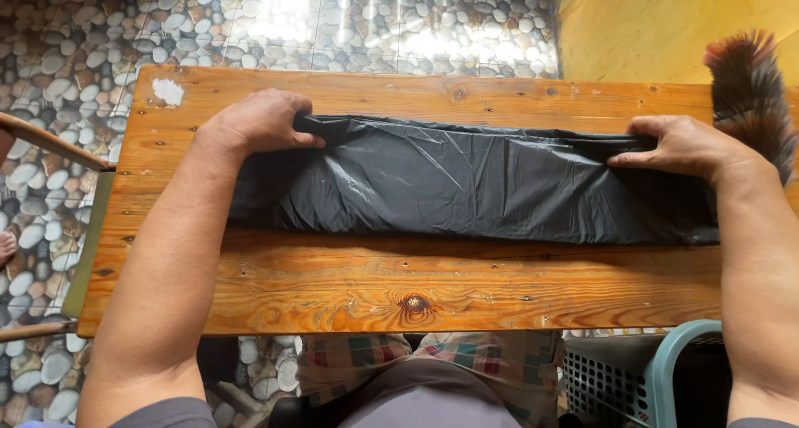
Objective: The person cleans a black plastic package with a feather duster on a wooden table, then places it in a basket. They retrieve a larger black package, unfold it, and clean it with the duster before folding it back up.
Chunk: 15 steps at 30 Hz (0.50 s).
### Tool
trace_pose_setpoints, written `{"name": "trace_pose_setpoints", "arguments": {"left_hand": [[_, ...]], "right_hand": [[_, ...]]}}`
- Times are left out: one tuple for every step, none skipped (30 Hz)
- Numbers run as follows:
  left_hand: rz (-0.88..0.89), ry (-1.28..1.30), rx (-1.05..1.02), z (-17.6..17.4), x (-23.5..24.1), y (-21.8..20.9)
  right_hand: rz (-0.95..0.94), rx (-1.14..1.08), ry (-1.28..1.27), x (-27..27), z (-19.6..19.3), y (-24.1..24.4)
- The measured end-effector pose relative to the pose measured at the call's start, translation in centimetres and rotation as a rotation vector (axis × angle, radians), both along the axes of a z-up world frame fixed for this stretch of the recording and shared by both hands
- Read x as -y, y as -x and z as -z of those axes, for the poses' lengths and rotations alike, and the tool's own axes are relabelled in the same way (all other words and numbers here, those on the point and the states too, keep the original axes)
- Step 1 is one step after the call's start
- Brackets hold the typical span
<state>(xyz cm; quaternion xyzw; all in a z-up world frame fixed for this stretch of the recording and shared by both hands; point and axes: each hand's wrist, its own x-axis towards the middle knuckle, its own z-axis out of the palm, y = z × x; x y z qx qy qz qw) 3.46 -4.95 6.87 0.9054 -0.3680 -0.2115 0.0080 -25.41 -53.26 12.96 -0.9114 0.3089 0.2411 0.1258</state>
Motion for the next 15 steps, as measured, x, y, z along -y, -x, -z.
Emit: {"name": "trace_pose_setpoints", "arguments": {"left_hand": [[0.008, -0.004, 0.003, -1.5, 0.1, 0.8], [-0.066, 0.005, -0.044, -2.8, 0.1, 1.7], [-0.141, 0.014, -0.091, -4.1, 0.0, 2.7], [-0.135, 0.010, -0.092, -5.1, -0.2, 3.1], [-0.112, 0.035, -0.039, -6.1, -0.4, 3.6], [-0.089, 0.060, 0.012, -7.0, -0.7, 4.1], [-0.083, 0.057, 0.008, -7.7, -1.5, 4.4], [0.011, 0.134, 0.174, -8.3, -2.3, 4.8], [0.106, 0.212, 0.339, -9.0, -3.1, 5.2], [0.108, 0.214, 0.338, -9.1, -3.9, 5.9], [0.269, 0.328, 0.562, -9.2, -4.8, 6.6], [0.427, 0.445, 0.787, -9.3, -5.7, 7.4], [0.428, 0.447, 0.786, -8.7, -5.6, 8.7], [0.464, 0.457, 0.925, -8.2, -5.6, 10.0], [0.497, 0.467, 1.065, -7.6, -5.5, 11.3]], "right_hand": [[0.008, 0.003, -0.004, -0.1, -0.1, 0.4], [0.008, 0.026, 0.000, -0.1, -0.2, 0.6], [0.007, 0.049, 0.005, -0.1, -0.3, 0.8], [0.014, 0.048, 0.002, 1.1, 0.2, 1.5], [0.010, 0.147, 0.024, 2.4, 0.7, 2.1], [0.007, 0.243, 0.047, 3.7, 1.3, 2.8], [0.014, 0.239, 0.044, 5.4, 1.8, 3.9], [-0.209, 0.446, 0.127, 7.1, 2.1, 5.0], [-0.434, 0.651, 0.210, 8.7, 2.4, 6.1], [-0.431, 0.650, 0.211, 8.4, 1.8, 7.3], [-0.448, 0.744, 0.240, 8.0, 1.2, 8.6], [-0.464, 0.839, 0.268, 7.7, 0.6, 9.9], [-0.463, 0.837, 0.270, 6.6, 1.0, 10.4], [-0.619, 0.900, 0.399, 5.6, 1.3, 11.0], [-0.776, 0.959, 0.529, 4.7, 1.7, 11.5]]}}
